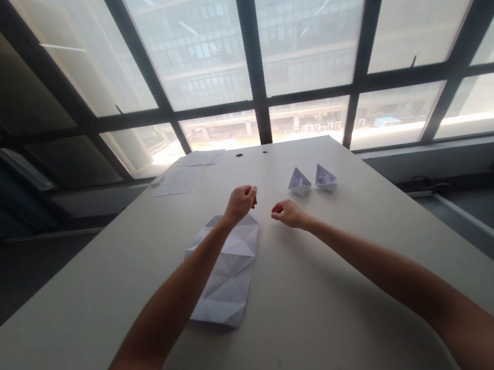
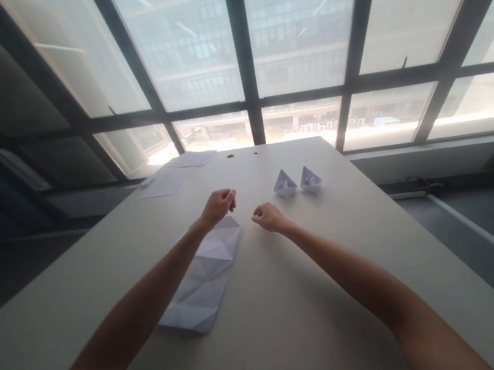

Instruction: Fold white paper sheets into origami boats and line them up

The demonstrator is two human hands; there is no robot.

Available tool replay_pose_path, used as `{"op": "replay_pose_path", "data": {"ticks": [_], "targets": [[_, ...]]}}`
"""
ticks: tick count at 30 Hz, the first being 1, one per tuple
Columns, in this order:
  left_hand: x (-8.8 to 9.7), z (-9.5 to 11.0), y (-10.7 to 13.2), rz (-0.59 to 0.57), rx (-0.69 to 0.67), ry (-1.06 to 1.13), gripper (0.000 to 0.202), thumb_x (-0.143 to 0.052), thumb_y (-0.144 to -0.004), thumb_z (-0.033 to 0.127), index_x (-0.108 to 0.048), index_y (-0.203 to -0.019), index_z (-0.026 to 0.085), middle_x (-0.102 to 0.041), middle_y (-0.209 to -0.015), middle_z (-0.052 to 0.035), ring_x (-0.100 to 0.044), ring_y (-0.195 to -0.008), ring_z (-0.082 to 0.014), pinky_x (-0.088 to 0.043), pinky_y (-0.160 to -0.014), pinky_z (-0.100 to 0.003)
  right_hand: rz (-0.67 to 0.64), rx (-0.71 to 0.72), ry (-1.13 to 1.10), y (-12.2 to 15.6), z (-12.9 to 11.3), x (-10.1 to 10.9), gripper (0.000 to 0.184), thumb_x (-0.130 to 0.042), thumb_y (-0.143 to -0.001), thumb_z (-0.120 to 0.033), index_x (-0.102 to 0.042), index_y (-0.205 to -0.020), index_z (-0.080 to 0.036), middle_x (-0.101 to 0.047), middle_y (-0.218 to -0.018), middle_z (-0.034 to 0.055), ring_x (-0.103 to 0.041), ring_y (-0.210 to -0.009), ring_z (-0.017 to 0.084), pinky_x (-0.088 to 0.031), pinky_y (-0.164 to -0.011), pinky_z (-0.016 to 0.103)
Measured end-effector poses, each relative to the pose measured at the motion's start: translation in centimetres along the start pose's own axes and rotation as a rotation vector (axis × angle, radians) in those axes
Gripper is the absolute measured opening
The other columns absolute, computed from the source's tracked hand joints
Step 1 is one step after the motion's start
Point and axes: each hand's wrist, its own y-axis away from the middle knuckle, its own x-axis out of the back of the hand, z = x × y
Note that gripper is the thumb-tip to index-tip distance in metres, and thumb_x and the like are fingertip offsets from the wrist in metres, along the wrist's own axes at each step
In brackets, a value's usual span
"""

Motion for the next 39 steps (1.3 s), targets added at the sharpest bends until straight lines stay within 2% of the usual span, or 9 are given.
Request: {"op": "replay_pose_path", "data": {"ticks": [4,9,16,21,25,28,32,35,39], "targets": [[2.3,-2.8,1.4,0.073,0.027,-0.149,0.041,-0.047,-0.089,0.036,-0.055,-0.052,0.019,-0.057,-0.047,-0.0003,-0.053,-0.044,-0.0123,-0.039,-0.051,-0.023,-0.019,0.025,0.006,-3.1,-1.7,-2.4,0.033,-0.074,-0.084,-0.03,-0.074,-0.113,-0.014,-0.075,-0.107,0.0134,-0.07,-0.094,0.021,-0.05,-0.08,0.026],[4.6,-5.2,2.8,0.174,0.03,-0.219,0.044,-0.045,-0.09,0.038,-0.055,-0.053,0.019,-0.058,-0.049,-0.0008,-0.055,-0.046,-0.0133,-0.039,-0.054,-0.024,-0.17,0.068,0.017,-4.8,-4.2,-5.0,0.028,-0.081,-0.077,-0.027,-0.076,-0.102,-0.017,-0.076,-0.101,0.0079,-0.07,-0.087,0.02,-0.05,-0.076,0.025],[7.2,-6.7,2.9,0.303,0.057,-0.213,0.043,-0.044,-0.09,0.037,-0.055,-0.052,0.019,-0.056,-0.047,-0.0002,-0.055,-0.045,-0.0136,-0.039,-0.053,-0.024,0.045,0.264,0.251,-2.7,-5.2,-7.4,0.018,-0.07,-0.083,-0.013,-0.075,-0.1,-0.018,-0.07,-0.11,0.0131,-0.067,-0.097,0.023,-0.047,-0.083,0.027],[7.2,-7.5,3.3,0.32,0.073,-0.176,0.042,-0.045,-0.09,0.036,-0.055,-0.053,0.019,-0.056,-0.046,0.0001,-0.054,-0.045,-0.0132,-0.039,-0.052,-0.024,0.122,0.135,0.118,-2.9,-4.6,-8.2,0.02,-0.067,-0.085,-0.014,-0.075,-0.103,-0.019,-0.075,-0.097,0.009,-0.069,-0.089,0.021,-0.047,-0.08,0.028],[6.7,-7.8,3.7,0.281,0.073,-0.192,0.043,-0.044,-0.091,0.037,-0.054,-0.053,0.019,-0.057,-0.048,0.0,-0.055,-0.046,-0.0131,-0.039,-0.054,-0.024,0.111,0.071,0.003,-3.8,-4.3,-7.9,0.015,-0.072,-0.081,-0.018,-0.077,-0.096,-0.02,-0.077,-0.086,0.0052,-0.069,-0.08,0.019,-0.047,-0.073,0.025],[6.4,-7.7,4.0,0.231,0.045,-0.209,0.044,-0.044,-0.092,0.038,-0.055,-0.055,0.019,-0.059,-0.051,-0.0008,-0.056,-0.049,-0.0135,-0.04,-0.055,-0.024,0.112,0.097,0.005,-4.3,-4.3,-7.4,0.009,-0.07,-0.081,-0.02,-0.077,-0.086,-0.02,-0.077,-0.084,0.0055,-0.068,-0.078,0.018,-0.046,-0.071,0.024],[6.5,-6.7,4.0,0.169,-0.022,-0.245,0.044,-0.044,-0.094,0.039,-0.057,-0.056,0.019,-0.06,-0.054,-0.0012,-0.055,-0.051,-0.0136,-0.039,-0.056,-0.024,0.085,0.154,-0.012,-4.7,-4.4,-6.3,0.013,-0.063,-0.083,-0.022,-0.076,-0.081,-0.018,-0.074,-0.076,0.0046,-0.064,-0.071,0.017,-0.043,-0.067,0.024],[6.5,-5.5,3.7,0.172,-0.075,-0.221,0.042,-0.044,-0.095,0.039,-0.058,-0.061,0.019,-0.063,-0.06,-0.002,-0.058,-0.057,-0.0147,-0.042,-0.061,-0.025,0.108,0.197,-0.095,-4.8,-3.5,-4.7,0.017,-0.058,-0.083,-0.023,-0.074,-0.079,-0.017,-0.071,-0.073,0.003,-0.061,-0.07,0.016,-0.042,-0.065,0.023],[5.7,-3.9,2.6,0.124,-0.156,-0.163,0.037,-0.043,-0.095,0.037,-0.061,-0.068,0.019,-0.066,-0.068,-0.0027,-0.061,-0.067,-0.0163,-0.045,-0.069,-0.026,0.2,0.166,-0.176,-4.6,-0.5,-1.2,0.018,-0.057,-0.08,-0.027,-0.071,-0.081,-0.016,-0.068,-0.072,0.0031,-0.06,-0.072,0.017,-0.043,-0.065,0.024]]}}
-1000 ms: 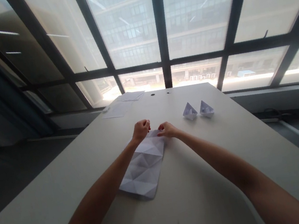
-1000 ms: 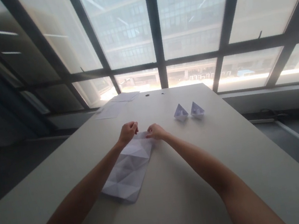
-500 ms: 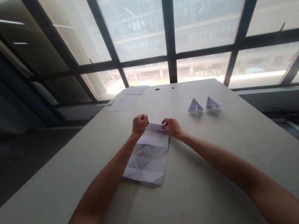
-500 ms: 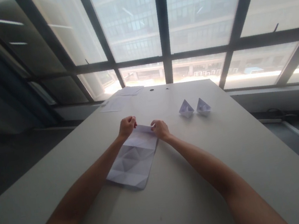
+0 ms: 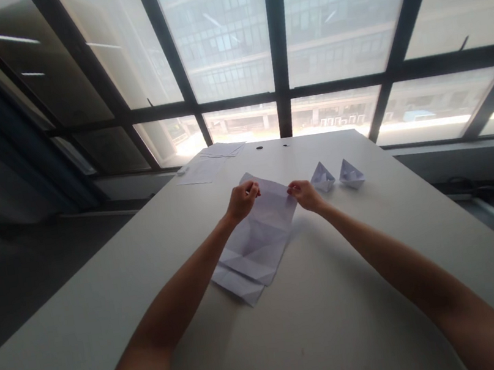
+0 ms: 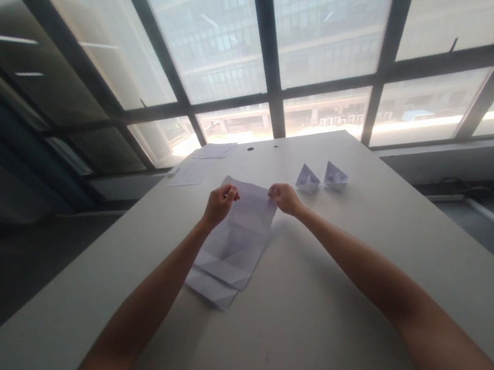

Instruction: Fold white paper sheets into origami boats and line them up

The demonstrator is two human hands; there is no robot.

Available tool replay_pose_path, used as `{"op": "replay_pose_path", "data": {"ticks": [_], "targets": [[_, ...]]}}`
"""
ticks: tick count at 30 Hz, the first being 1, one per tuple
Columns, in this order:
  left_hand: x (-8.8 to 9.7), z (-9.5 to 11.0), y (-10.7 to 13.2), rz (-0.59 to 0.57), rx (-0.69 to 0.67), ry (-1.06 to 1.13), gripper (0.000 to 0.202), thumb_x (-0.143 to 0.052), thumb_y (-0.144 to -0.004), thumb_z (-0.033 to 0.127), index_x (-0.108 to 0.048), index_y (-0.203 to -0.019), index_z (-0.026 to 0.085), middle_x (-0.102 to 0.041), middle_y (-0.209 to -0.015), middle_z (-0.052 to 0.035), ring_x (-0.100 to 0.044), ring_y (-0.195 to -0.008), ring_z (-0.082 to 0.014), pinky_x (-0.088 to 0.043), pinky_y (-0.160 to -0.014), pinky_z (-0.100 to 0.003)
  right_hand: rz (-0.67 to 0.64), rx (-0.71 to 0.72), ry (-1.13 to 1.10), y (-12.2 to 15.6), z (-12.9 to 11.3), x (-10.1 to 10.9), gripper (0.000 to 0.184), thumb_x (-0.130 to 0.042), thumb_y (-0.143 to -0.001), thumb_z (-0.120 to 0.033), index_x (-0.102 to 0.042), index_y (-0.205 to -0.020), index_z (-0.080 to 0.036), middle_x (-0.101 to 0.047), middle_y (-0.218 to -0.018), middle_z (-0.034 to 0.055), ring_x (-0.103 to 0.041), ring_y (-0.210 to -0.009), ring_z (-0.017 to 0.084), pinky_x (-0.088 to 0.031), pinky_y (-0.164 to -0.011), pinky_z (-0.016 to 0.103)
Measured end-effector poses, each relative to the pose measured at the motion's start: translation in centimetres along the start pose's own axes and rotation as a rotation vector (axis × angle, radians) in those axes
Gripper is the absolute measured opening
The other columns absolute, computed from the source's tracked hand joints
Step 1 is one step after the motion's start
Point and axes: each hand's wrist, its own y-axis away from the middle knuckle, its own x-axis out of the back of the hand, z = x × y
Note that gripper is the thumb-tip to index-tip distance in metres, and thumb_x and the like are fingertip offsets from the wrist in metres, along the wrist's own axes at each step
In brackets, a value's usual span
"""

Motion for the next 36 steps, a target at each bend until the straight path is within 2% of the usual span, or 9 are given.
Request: {"op": "replay_pose_path", "data": {"ticks": [6,11,16,21,25,28,31,34,36], "targets": [[-5.6,2.1,-1.2,-0.206,-0.145,0.067,0.027,-0.047,-0.095,0.032,-0.069,-0.088,0.019,-0.07,-0.086,-0.0063,-0.061,-0.078,-0.0186,-0.047,-0.076,-0.028,-0.108,-0.177,-0.029,2.5,4.5,7.5,0.027,-0.059,-0.076,-0.04,-0.068,-0.078,-0.015,-0.052,-0.054,-0.0023,-0.042,-0.047,0.012,-0.034,-0.048,0.024],[-11.1,3.4,0.6,-0.316,-0.271,0.073,0.022,-0.05,-0.095,0.029,-0.07,-0.101,0.023,-0.07,-0.103,-0.0101,-0.062,-0.103,-0.0232,-0.044,-0.098,-0.036,-0.226,-0.162,0.089,5.6,7.6,12.3,0.024,-0.067,-0.069,-0.038,-0.071,-0.074,-0.015,-0.055,-0.056,-0.0018,-0.044,-0.052,0.012,-0.035,-0.05,0.024],[-12.7,1.5,2.9,-0.325,-0.217,0.083,0.035,-0.047,-0.098,0.034,-0.06,-0.13,0.026,-0.066,-0.127,-0.0078,-0.058,-0.122,-0.0226,-0.04,-0.109,-0.038,-0.259,-0.186,0.145,6.8,9.6,15.1,0.019,-0.067,-0.069,-0.034,-0.073,-0.073,-0.017,-0.057,-0.059,-0.0015,-0.047,-0.056,0.014,-0.036,-0.052,0.025],[-10.4,-2.3,4.3,-0.134,0.001,-0.27,0.038,-0.04,-0.1,0.033,-0.055,-0.134,0.02,-0.067,-0.123,-0.0108,-0.057,-0.121,-0.0264,-0.039,-0.109,-0.043,-0.297,-0.178,0.139,7.0,9.8,15.2,0.02,-0.064,-0.073,-0.032,-0.074,-0.079,-0.015,-0.059,-0.06,-0.0018,-0.047,-0.056,0.013,-0.035,-0.054,0.025],[-8.4,-1.9,3.9,-0.152,-0.057,-0.365,0.037,-0.044,-0.099,0.034,-0.059,-0.129,0.018,-0.066,-0.126,-0.0134,-0.057,-0.121,-0.0292,-0.039,-0.109,-0.047,-0.31,-0.15,0.128,6.7,9.6,14.5,0.018,-0.064,-0.075,-0.031,-0.073,-0.079,-0.015,-0.06,-0.061,-0.002,-0.049,-0.058,0.014,-0.037,-0.057,0.025],[-8.9,1.1,2.9,-0.246,-0.207,-0.246,0.04,-0.046,-0.099,0.039,-0.06,-0.13,0.018,-0.063,-0.131,-0.0144,-0.054,-0.126,-0.0297,-0.039,-0.111,-0.047,-0.309,-0.125,0.162,6.3,9.1,14.4,0.016,-0.066,-0.077,-0.029,-0.073,-0.08,-0.015,-0.063,-0.066,-0.0006,-0.054,-0.063,0.015,-0.041,-0.061,0.025],[-10.9,4.2,3.0,-0.464,-0.347,-0.127,0.05,-0.054,-0.096,0.048,-0.054,-0.141,0.025,-0.053,-0.147,-0.0109,-0.042,-0.141,-0.0304,-0.03,-0.118,-0.048,-0.24,-0.135,0.314,6.8,7.8,14.2,0.017,-0.07,-0.081,-0.028,-0.074,-0.093,-0.016,-0.069,-0.078,0.0032,-0.061,-0.072,0.018,-0.046,-0.068,0.027],[-12.8,5.6,4.4,-0.642,-0.354,-0.179,0.068,-0.062,-0.088,0.063,-0.049,-0.147,0.031,-0.042,-0.156,-0.0093,-0.027,-0.148,-0.0379,-0.019,-0.119,-0.058,0.011,-0.08,0.619,8.9,5.6,13.0,0.025,-0.067,-0.087,-0.023,-0.071,-0.111,-0.017,-0.07,-0.106,0.012,-0.063,-0.102,0.025,-0.048,-0.09,0.034],[-13.5,5.6,5.5,-0.72,-0.33,-0.239,0.079,-0.059,-0.086,0.07,-0.042,-0.152,0.03,-0.035,-0.16,-0.0098,-0.021,-0.15,-0.0408,-0.018,-0.118,-0.063,0.055,0.004,0.696,10.8,4.0,11.5,0.028,-0.056,-0.094,-0.024,-0.068,-0.118,-0.015,-0.068,-0.117,0.0143,-0.058,-0.115,0.026,-0.044,-0.101,0.036]]}}
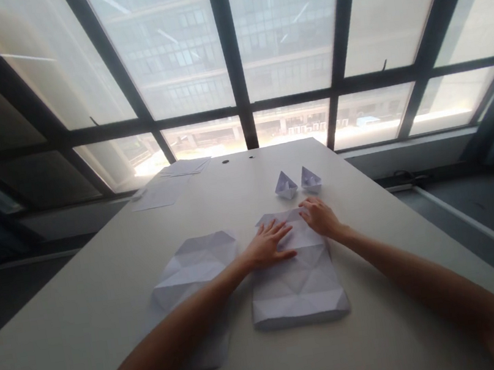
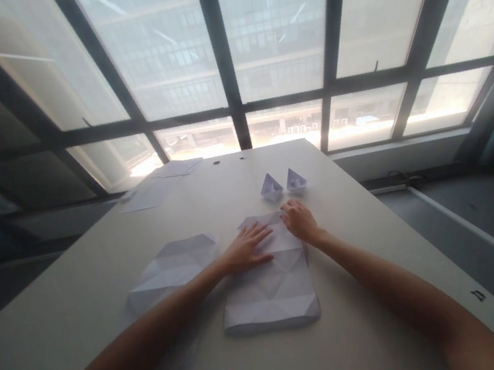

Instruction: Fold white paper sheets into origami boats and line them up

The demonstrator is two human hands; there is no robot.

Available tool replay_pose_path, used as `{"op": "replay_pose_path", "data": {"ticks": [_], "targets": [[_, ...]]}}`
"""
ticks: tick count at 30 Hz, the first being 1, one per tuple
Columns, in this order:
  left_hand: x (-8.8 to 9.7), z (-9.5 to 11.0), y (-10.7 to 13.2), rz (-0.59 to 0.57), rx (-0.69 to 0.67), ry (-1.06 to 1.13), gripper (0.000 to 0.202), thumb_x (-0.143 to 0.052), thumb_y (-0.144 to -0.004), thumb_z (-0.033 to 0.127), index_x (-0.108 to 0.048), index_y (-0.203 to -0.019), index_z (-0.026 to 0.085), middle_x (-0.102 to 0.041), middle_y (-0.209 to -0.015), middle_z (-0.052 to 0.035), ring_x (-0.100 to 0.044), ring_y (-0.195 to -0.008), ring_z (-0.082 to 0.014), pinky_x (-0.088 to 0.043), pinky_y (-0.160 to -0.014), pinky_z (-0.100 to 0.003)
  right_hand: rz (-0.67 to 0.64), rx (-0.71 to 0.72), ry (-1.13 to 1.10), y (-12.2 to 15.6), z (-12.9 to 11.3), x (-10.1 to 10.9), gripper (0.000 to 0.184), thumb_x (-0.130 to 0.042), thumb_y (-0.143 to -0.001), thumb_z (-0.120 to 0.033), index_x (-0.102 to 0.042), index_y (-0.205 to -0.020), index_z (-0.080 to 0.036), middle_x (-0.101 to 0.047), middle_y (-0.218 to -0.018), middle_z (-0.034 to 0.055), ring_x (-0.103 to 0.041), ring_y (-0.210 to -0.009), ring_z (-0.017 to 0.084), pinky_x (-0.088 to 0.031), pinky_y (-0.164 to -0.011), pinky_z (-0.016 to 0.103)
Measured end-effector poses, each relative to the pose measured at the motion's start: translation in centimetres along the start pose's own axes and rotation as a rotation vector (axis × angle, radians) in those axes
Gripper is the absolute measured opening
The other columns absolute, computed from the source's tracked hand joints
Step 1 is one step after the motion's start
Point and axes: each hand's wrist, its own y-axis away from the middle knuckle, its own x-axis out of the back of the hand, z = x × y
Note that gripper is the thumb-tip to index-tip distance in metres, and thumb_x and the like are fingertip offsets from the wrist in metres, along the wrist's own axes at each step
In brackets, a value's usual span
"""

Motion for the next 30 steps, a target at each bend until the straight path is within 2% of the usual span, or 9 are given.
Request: {"op": "replay_pose_path", "data": {"ticks": [2,5,7,11,13,15,19,27,30], "targets": [[-0.8,0.0,0.3,-0.023,0.022,-0.053,0.083,-0.054,-0.087,0.073,-0.036,-0.155,0.028,-0.03,-0.162,-0.01,-0.015,-0.151,-0.0425,-0.014,-0.118,-0.065,-0.012,0.095,0.036,1.9,-2.0,-0.3,0.034,-0.051,-0.098,-0.027,-0.064,-0.127,-0.015,-0.061,-0.132,0.0162,-0.052,-0.127,0.027,-0.038,-0.109,0.04],[-1.3,0.0,0.5,-0.008,0.04,-0.101,0.086,-0.05,-0.088,0.075,-0.032,-0.157,0.027,-0.026,-0.164,-0.0105,-0.013,-0.151,-0.0428,-0.013,-0.117,-0.066,0.047,0.143,0.139,3.7,-4.0,-0.8,0.048,-0.05,-0.098,-0.03,-0.052,-0.142,-0.012,-0.032,-0.16,0.0191,-0.02,-0.15,0.035,-0.014,-0.12,0.058],[-1.3,0.0,0.4,-0.003,0.038,-0.11,0.087,-0.048,-0.089,0.075,-0.029,-0.158,0.026,-0.026,-0.164,-0.0111,-0.013,-0.151,-0.0423,-0.013,-0.118,-0.065,-0.011,0.184,0.129,4.1,-4.2,-1.1,0.052,-0.047,-0.098,-0.028,-0.046,-0.148,-0.01,-0.023,-0.164,0.0185,-0.012,-0.152,0.034,-0.01,-0.121,0.058],[-1.3,-0.4,0.3,-0.021,0.045,-0.104,0.089,-0.048,-0.089,0.075,-0.025,-0.16,0.026,-0.025,-0.164,-0.0117,-0.013,-0.151,-0.041,-0.013,-0.119,-0.061,-0.269,0.207,0.031,4.3,-3.3,-1.5,0.059,-0.045,-0.099,-0.038,-0.042,-0.15,-0.009,-0.034,-0.159,0.02,-0.026,-0.149,0.029,-0.024,-0.12,0.048],[-1.2,-1.0,0.5,-0.035,0.062,-0.098,0.089,-0.048,-0.087,0.078,-0.026,-0.159,0.03,-0.024,-0.164,-0.0103,-0.013,-0.151,-0.0415,-0.013,-0.12,-0.06,-0.329,0.202,0.02,4.4,-2.8,-1.5,0.062,-0.043,-0.1,-0.042,-0.04,-0.152,-0.008,-0.036,-0.158,0.0204,-0.028,-0.149,0.029,-0.023,-0.121,0.047],[-1.1,-1.6,0.8,-0.039,0.075,-0.102,0.083,-0.047,-0.087,0.078,-0.031,-0.157,0.035,-0.024,-0.165,-0.0067,-0.011,-0.152,-0.0415,-0.011,-0.12,-0.06,-0.345,0.208,0.026,4.6,-2.3,-1.5,0.064,-0.041,-0.101,-0.044,-0.038,-0.152,-0.006,-0.033,-0.159,0.0208,-0.026,-0.15,0.029,-0.021,-0.122,0.046],[-0.9,-2.4,1.2,-0.035,0.115,-0.11,0.084,-0.046,-0.087,0.079,-0.034,-0.156,0.034,-0.02,-0.166,-0.0075,-0.01,-0.152,-0.0414,-0.009,-0.12,-0.058,-0.348,0.186,0.037,4.7,-1.3,-1.2,0.068,-0.041,-0.1,-0.049,-0.037,-0.153,-0.006,-0.03,-0.16,0.0204,-0.024,-0.15,0.029,-0.019,-0.122,0.044],[-0.5,-2.0,0.7,-0.084,0.086,-0.093,0.087,-0.05,-0.084,0.08,-0.034,-0.156,0.034,-0.019,-0.166,-0.0071,-0.005,-0.153,-0.0397,-0.002,-0.119,-0.063,-0.337,0.09,0.042,4.1,0.7,-0.5,0.062,-0.04,-0.101,-0.047,-0.04,-0.152,-0.01,-0.034,-0.159,0.0188,-0.028,-0.149,0.028,-0.02,-0.121,0.048],[-0.4,-1.9,0.5,-0.091,0.097,-0.08,0.089,-0.052,-0.082,0.081,-0.034,-0.156,0.033,-0.018,-0.166,-0.007,-0.005,-0.153,-0.0392,-0.002,-0.119,-0.062,-0.316,0.117,0.012,4.2,1.0,-0.2,0.059,-0.041,-0.101,-0.048,-0.046,-0.149,-0.013,-0.037,-0.158,0.0192,-0.031,-0.148,0.029,-0.022,-0.12,0.047]]}}
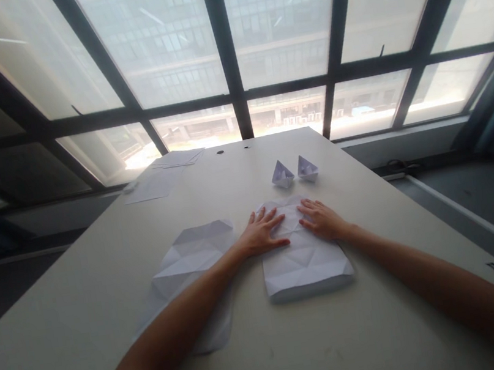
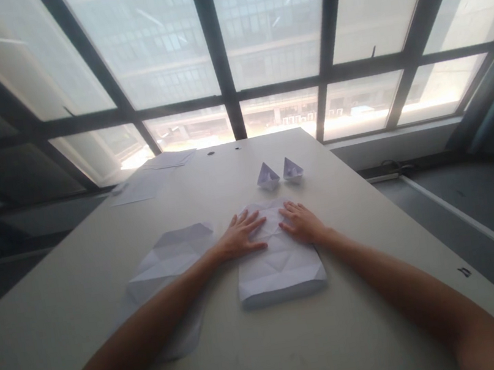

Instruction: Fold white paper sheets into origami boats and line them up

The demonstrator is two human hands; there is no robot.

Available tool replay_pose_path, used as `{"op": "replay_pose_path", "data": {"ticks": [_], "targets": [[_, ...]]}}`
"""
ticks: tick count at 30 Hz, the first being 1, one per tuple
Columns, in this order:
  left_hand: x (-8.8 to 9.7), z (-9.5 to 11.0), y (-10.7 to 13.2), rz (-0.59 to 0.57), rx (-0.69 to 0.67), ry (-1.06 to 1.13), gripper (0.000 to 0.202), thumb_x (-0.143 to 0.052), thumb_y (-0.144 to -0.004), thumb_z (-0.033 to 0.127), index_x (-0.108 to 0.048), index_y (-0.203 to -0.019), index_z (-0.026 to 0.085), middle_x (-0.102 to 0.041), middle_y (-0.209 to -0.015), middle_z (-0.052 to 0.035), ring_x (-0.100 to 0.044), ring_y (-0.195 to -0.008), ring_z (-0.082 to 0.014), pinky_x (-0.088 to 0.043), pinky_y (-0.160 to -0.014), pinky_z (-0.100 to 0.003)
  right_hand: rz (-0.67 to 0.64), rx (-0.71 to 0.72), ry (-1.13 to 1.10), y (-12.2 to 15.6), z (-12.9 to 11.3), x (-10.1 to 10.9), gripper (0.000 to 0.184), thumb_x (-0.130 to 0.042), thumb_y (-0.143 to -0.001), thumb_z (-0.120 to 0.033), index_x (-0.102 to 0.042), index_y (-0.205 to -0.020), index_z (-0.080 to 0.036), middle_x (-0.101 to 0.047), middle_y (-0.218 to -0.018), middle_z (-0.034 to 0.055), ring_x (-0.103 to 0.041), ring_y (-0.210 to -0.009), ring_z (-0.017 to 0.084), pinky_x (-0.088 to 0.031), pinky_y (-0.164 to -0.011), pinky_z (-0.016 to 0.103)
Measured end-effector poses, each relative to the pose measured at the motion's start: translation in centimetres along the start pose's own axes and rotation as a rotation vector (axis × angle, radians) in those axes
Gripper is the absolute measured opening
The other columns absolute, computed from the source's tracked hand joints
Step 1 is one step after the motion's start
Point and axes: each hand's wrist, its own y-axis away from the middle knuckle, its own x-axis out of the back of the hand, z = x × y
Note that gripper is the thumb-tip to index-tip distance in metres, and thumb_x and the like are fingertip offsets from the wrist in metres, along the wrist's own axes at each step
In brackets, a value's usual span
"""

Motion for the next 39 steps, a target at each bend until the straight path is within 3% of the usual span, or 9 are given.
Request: {"op": "replay_pose_path", "data": {"ticks": [5,10,13,17,22,25,29,34,39], "targets": [[0.2,0.0,0.0,-0.013,0.008,0.014,0.089,-0.052,-0.082,0.081,-0.032,-0.156,0.034,-0.018,-0.166,-0.0072,-0.005,-0.153,-0.0388,-0.003,-0.119,-0.062,-0.104,0.195,-0.066,0.5,0.5,0.6,0.076,-0.051,-0.092,-0.065,-0.04,-0.154,-0.021,-0.026,-0.162,0.0161,-0.021,-0.151,0.033,-0.013,-0.122,0.054],[0.3,0.0,0.1,-0.017,0.009,0.02,0.083,-0.053,-0.085,0.078,-0.035,-0.155,0.036,-0.02,-0.165,-0.0065,-0.008,-0.153,-0.039,-0.006,-0.119,-0.063,-0.153,0.197,-0.106,0.7,0.7,1.1,0.086,-0.058,-0.085,-0.072,-0.039,-0.154,-0.024,-0.024,-0.162,0.0171,-0.02,-0.151,0.036,-0.007,-0.12,0.059],[0.2,-0.2,0.2,0.009,0.004,0.028,0.072,-0.052,-0.088,0.073,-0.043,-0.15,0.037,-0.026,-0.164,-0.0048,-0.013,-0.152,-0.0386,-0.011,-0.118,-0.063,-0.108,0.187,-0.102,0.7,0.4,1.1,0.075,-0.059,-0.088,-0.066,-0.047,-0.149,-0.024,-0.032,-0.159,0.0184,-0.03,-0.147,0.036,-0.011,-0.119,0.062],[-0.1,-0.5,0.1,0.08,-0.011,0.044,0.051,-0.053,-0.095,0.06,-0.057,-0.14,0.036,-0.041,-0.157,-0.0027,-0.025,-0.15,-0.0348,-0.017,-0.119,-0.062,-0.005,0.214,-0.119,0.6,0.1,0.8,0.042,-0.059,-0.093,-0.046,-0.066,-0.13,-0.027,-0.055,-0.145,0.0122,-0.048,-0.137,0.03,-0.016,-0.12,0.058],[-0.6,-0.9,-0.2,0.206,0.01,0.19,0.03,-0.055,-0.095,0.037,-0.072,-0.12,0.034,-0.063,-0.138,-0.0021,-0.05,-0.136,-0.0283,-0.027,-0.118,-0.051,0.123,0.085,-0.348,0.4,0.7,0.2,0.028,-0.056,-0.091,-0.033,-0.078,-0.107,-0.028,-0.075,-0.116,0.0039,-0.067,-0.113,0.029,-0.046,-0.104,0.046],[-0.8,-1.2,-0.3,0.355,0.084,0.408,0.025,-0.058,-0.091,0.036,-0.079,-0.1,0.027,-0.077,-0.105,-0.0021,-0.065,-0.114,-0.0296,-0.045,-0.103,-0.043,0.198,-0.06,-0.491,0.3,1.1,0.1,0.029,-0.058,-0.089,-0.041,-0.079,-0.096,-0.022,-0.079,-0.092,0.0039,-0.071,-0.086,0.029,-0.054,-0.084,0.041],[-0.4,-1.2,-0.4,0.515,0.165,0.662,0.036,-0.064,-0.085,0.048,-0.074,-0.073,0.015,-0.065,-0.066,-0.0011,-0.063,-0.071,-0.0214,-0.048,-0.066,-0.028,0.371,-0.128,-0.645,0.0,1.0,0.3,0.035,-0.06,-0.086,-0.049,-0.073,-0.081,-0.017,-0.07,-0.072,0.0027,-0.061,-0.069,0.021,-0.049,-0.066,0.031],[-0.1,-0.7,-0.9,0.664,0.145,0.886,0.046,-0.063,-0.086,0.057,-0.059,-0.067,0.016,-0.047,-0.057,0.0032,-0.04,-0.054,-0.0104,-0.031,-0.048,-0.02,0.592,-0.185,-0.797,-0.2,0.0,0.5,0.033,-0.059,-0.087,-0.049,-0.065,-0.082,-0.017,-0.06,-0.067,-0.0008,-0.051,-0.061,0.015,-0.041,-0.057,0.025],[-0.4,-0.3,-1.2,0.701,0.161,1.117,0.044,-0.067,-0.082,0.059,-0.064,-0.089,0.016,-0.049,-0.061,0.0043,-0.041,-0.052,-0.0087,-0.031,-0.045,-0.018,0.724,-0.271,-0.745,-0.4,-1.1,0.6,0.03,-0.058,-0.088,-0.047,-0.057,-0.076,-0.019,-0.056,-0.066,-0.0019,-0.047,-0.062,0.015,-0.039,-0.057,0.024]]}}
